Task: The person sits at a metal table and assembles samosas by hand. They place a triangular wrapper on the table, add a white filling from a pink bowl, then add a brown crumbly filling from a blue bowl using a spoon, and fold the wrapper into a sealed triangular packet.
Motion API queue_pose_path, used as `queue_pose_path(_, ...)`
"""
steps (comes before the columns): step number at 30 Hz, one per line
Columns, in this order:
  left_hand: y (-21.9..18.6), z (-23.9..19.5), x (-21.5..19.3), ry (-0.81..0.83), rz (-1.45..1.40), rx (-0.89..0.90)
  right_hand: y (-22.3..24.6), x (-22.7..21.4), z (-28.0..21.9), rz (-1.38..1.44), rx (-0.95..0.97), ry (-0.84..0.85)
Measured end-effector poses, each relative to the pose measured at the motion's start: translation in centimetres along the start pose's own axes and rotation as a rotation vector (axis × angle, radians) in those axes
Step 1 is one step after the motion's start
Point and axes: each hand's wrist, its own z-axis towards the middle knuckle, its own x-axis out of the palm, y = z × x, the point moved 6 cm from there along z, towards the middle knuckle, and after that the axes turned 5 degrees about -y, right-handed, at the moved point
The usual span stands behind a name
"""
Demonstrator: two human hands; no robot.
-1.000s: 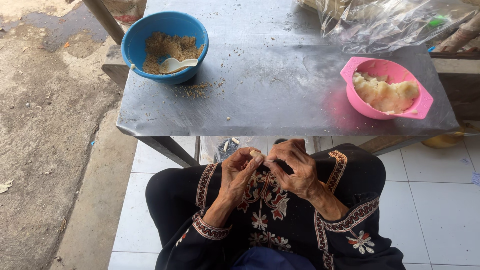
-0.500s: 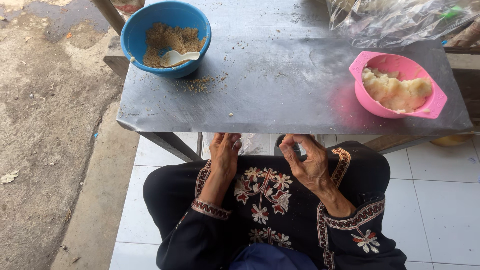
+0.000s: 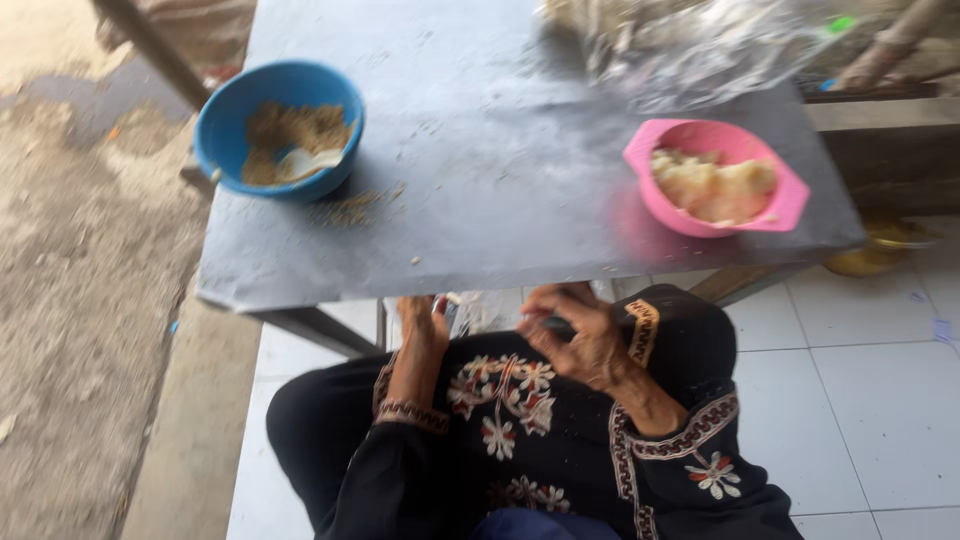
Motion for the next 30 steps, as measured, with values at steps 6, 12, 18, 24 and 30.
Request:
queue_pose_path(6,-3.3,-11.5,3.5,0.600,0.238,0.244,4.4,-1.8,-0.5,0.084,-0.071,0.084)
queue_pose_path(12,-6.9,-19.9,3.5,0.742,1.020,0.228,10.1,-15.6,2.8,-0.221,-0.336,-0.258)
queue_pose_path(18,-5.0,-20.4,4.5,0.953,0.929,0.215,3.6,-22.2,16.9,-1.168,-0.155,0.018)
queue_pose_path(24,-2.6,-18.7,4.2,1.053,0.919,0.155,-2.6,-18.9,23.3,-1.074,0.074,0.257)
queue_pose_path(30,-4.9,-22.5,4.2,1.152,1.026,0.203,-3.6,-19.5,25.3,-0.550,0.236,0.096)
